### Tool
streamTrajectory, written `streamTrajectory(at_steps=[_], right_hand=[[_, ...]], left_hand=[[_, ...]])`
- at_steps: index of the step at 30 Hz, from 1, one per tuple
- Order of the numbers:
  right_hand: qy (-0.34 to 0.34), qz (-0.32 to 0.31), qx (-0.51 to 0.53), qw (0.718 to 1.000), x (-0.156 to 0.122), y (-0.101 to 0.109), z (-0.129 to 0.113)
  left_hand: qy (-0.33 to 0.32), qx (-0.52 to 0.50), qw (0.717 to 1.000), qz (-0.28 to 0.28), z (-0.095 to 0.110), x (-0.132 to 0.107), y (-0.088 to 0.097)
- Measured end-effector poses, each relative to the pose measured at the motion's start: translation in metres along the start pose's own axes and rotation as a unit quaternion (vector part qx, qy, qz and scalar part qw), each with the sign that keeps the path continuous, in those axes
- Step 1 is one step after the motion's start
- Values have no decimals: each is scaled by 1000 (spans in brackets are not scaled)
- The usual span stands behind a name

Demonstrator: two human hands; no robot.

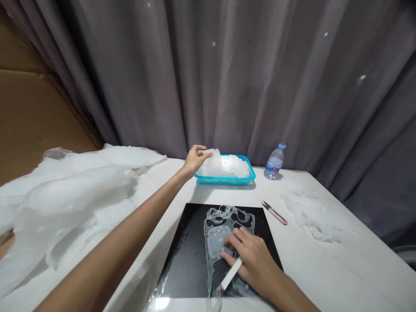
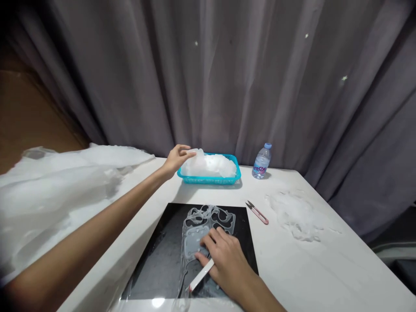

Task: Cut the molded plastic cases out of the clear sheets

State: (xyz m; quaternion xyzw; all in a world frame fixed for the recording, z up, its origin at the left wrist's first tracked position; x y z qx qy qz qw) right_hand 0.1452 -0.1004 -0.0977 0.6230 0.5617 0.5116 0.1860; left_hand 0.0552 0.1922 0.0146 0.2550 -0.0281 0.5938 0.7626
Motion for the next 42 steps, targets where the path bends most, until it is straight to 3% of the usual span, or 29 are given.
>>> streamTrajectory(at_steps=[2,4,9,11,13,15,18,22,26,33,42], right_hand=[[-6,-6,9,1000,0,1,1],[-9,-19,16,1000,-1,2,2],[16,-34,53,998,0,17,0],[19,-18,100,995,1,26,0],[0,10,164,986,0,36,3],[-45,28,244,968,-2,42,7],[-130,10,340,931,-3,45,10],[-172,-55,349,919,2,44,6],[-149,-86,363,916,3,41,3],[-84,-85,321,940,-3,37,4],[-84,-133,300,941,-6,41,-3]], left_hand=[[-31,40,999,20,2,4,0],[-74,73,995,6,0,-17,6],[-172,116,961,-185,-5,-141,27],[-243,164,912,-287,-4,-189,32],[-306,215,869,-325,-4,-220,37],[-367,247,827,-346,-4,-236,38],[-418,273,790,-355,-3,-241,39],[-407,301,779,-370,0,-240,40],[-390,305,782,-379,-1,-240,44],[-382,306,778,-394,-2,-241,44],[-373,315,781,-391,-2,-240,44]])
Point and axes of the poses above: each hand's wrist, its own x-axis towards the middle knuckle, its own y-axis out of the back of the hand, z = x × y, the point moved 2 cm from there along x, towards the middle knuckle, and after that the axes turned 8 degrees about x, right-handed, at the moved point
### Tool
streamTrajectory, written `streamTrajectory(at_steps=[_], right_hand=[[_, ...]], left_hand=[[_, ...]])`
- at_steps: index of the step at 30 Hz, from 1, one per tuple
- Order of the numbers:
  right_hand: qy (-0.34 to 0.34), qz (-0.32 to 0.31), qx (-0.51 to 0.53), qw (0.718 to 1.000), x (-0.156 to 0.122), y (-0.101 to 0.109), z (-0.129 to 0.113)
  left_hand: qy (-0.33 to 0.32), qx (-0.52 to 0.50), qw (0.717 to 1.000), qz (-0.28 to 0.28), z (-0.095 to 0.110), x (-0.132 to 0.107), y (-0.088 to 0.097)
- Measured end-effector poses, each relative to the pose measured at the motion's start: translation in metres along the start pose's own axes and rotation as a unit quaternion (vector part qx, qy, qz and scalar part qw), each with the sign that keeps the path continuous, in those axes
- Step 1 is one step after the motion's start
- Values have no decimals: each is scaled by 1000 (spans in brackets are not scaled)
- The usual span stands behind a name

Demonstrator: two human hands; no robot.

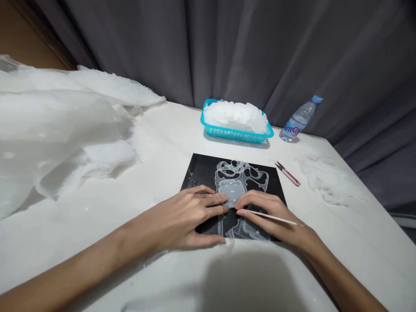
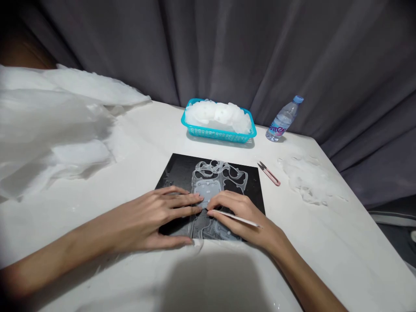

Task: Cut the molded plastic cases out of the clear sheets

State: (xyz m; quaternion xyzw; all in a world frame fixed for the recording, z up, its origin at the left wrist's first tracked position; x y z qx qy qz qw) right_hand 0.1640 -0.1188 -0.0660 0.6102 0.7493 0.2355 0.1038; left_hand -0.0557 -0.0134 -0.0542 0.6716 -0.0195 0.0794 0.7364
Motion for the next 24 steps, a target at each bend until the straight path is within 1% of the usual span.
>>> streamTrajectory(at_steps=[3,5,9,16,19,24], right_hand=[[-1,-3,-17,1000,-1,0,-4],[6,-4,-25,1000,-1,0,-7],[23,-11,-36,999,-1,-1,-10],[73,-12,-92,993,0,-4,-9],[73,-23,-113,991,-1,-3,-7],[55,-38,-127,990,-6,6,-6]], left_hand=[[-4,-18,1000,19,0,1,-1],[-3,-11,1000,28,2,1,-1],[1,27,999,19,6,1,-3],[6,53,999,14,11,1,-8],[21,56,998,12,13,1,-10],[43,49,998,5,18,1,-10]])
Point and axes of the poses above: each hand's wrist, its own x-axis towards the middle knuckle, its own y-axis out of the back of the hand, z = x × y, the point moved 2 cm from there along x, towards the middle knuckle, and after that the axes turned 8 degrees about x, right-handed, at the moved point
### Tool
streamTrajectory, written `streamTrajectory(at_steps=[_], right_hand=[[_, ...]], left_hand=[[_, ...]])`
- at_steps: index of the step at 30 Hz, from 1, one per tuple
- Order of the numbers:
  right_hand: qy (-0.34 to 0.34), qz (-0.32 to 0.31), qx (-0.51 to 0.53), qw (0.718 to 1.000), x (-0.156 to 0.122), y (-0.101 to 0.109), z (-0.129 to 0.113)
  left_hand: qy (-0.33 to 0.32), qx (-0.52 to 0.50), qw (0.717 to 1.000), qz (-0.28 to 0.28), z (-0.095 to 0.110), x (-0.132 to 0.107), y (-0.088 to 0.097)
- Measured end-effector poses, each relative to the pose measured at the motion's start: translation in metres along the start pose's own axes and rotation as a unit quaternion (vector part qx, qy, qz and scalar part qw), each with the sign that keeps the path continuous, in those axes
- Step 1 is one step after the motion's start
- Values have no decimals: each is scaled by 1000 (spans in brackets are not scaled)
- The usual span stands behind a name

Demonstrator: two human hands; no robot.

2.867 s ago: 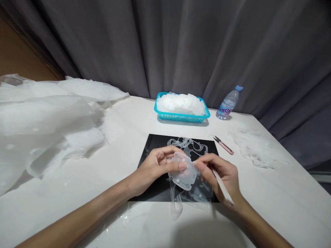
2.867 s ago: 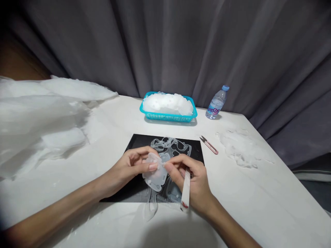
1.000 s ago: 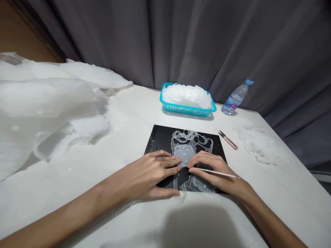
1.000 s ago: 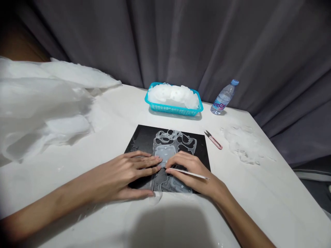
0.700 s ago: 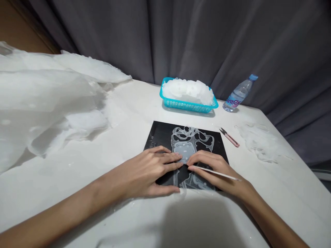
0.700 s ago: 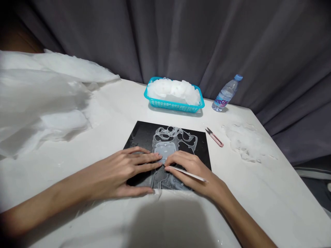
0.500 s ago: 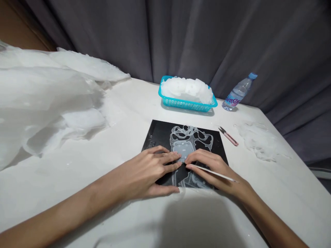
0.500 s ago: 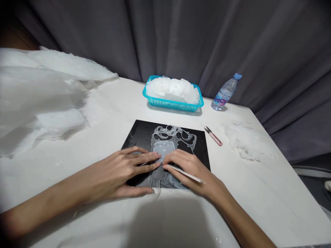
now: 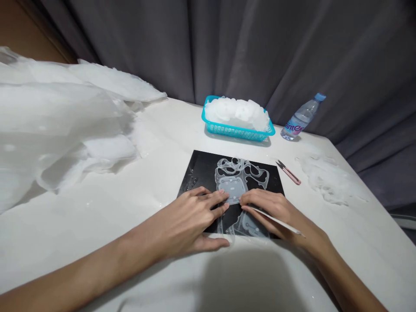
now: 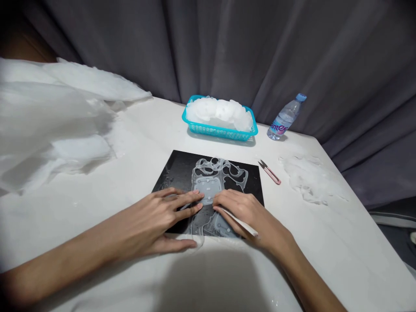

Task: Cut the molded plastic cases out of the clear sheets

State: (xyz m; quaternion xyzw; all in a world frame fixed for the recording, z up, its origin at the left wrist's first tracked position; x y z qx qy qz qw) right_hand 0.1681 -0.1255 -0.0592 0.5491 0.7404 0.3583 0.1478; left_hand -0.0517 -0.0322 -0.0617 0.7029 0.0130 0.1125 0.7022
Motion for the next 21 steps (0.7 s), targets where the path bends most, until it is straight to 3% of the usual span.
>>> streamTrajectory(at_steps=[7,21], right_hand=[[-14,7,42,999,2,4,-2],[54,13,-7,998,8,-5,-2]], left_hand=[[20,-55,998,27,-2,-1,-1],[32,-75,996,32,-7,0,-3]])
Point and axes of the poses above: each hand's wrist, its own x-axis towards the middle knuckle, its own y-axis out of the back of the hand, z = x × y, the point moved 2 cm from there along x, towards the middle knuckle, and after that the axes turned 8 degrees about x, right-handed, at the moved point
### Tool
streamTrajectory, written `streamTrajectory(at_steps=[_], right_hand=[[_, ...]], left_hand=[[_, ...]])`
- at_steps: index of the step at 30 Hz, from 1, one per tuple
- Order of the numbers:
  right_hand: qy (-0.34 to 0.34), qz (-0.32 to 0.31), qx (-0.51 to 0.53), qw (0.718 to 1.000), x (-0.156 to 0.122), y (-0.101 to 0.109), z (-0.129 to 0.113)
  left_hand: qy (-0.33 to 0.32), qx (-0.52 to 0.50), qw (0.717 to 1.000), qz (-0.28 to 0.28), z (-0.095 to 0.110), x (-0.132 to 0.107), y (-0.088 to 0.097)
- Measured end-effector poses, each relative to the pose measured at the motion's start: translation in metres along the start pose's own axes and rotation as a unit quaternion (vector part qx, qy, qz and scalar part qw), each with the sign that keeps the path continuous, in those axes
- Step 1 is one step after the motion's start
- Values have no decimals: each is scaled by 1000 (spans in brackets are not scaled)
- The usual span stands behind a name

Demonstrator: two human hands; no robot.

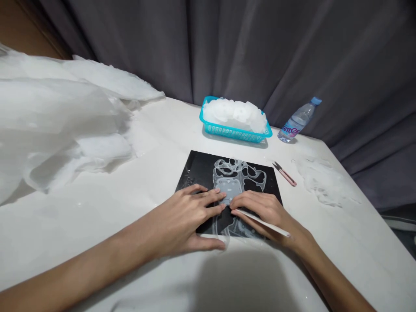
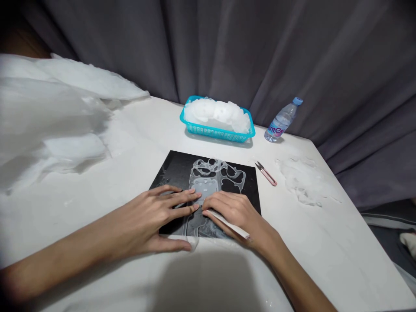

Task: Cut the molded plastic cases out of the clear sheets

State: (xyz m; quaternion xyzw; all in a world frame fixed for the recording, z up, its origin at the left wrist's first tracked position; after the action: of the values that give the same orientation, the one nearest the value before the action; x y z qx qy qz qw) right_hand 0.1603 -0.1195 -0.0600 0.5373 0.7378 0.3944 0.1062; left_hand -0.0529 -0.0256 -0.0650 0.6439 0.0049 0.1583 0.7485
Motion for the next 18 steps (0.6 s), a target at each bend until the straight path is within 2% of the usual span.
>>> streamTrajectory(at_steps=[7,18], right_hand=[[-28,-40,-26,998,-5,6,-2],[69,19,-118,990,0,-2,7]], left_hand=[[-17,28,999,2,2,-1,-1],[3,-1,1000,-28,-4,-2,2]])
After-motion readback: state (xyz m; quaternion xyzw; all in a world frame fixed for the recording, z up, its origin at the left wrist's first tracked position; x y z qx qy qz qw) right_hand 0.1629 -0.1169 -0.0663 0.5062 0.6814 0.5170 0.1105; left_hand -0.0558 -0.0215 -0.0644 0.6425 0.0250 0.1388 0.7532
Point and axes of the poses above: each hand's wrist, its own x-axis towards the middle knuckle, its own y-axis out of the back of the hand, z = x × y, the point moved 2 cm from there along x, towards the middle knuckle, and after that the axes turned 8 degrees about x, right-handed, at the moved point
